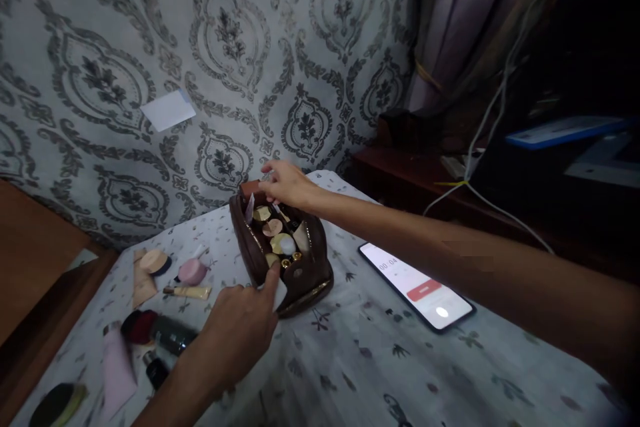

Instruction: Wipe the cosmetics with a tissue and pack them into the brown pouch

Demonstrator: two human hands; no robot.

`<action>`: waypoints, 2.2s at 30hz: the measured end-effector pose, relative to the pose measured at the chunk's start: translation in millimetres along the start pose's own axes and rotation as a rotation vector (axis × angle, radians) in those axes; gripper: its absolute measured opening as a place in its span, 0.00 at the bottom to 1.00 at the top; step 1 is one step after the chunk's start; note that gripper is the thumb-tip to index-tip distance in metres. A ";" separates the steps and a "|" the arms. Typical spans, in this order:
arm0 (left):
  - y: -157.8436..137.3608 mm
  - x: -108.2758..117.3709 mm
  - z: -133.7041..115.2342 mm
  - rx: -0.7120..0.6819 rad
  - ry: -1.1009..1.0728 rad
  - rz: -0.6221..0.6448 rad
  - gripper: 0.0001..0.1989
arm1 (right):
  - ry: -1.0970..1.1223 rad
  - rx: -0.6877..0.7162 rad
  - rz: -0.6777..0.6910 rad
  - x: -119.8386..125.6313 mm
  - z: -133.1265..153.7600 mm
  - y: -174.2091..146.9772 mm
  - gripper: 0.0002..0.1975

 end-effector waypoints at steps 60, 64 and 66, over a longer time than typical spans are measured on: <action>-167.9 -151.0 135.7 0.836 -0.241 -0.510 0.17 | 0.105 0.109 0.450 -184.0 -65.9 -226.3 0.10; -152.2 -143.7 111.9 0.496 -0.269 -0.678 0.16 | -0.178 0.196 0.324 -195.2 -47.4 -208.8 0.14; -139.9 -141.8 98.0 0.349 -0.244 -0.696 0.15 | -0.347 0.179 0.319 -205.9 -36.6 -198.6 0.18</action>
Point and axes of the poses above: each hand's wrist, its own y-axis towards the middle knuckle, its own x-axis out of the back of the hand, z = x × y, the point moved 1 cm from there along y, towards the middle knuckle, and after that the axes turned 12 degrees about -x, right-handed, at the moved point
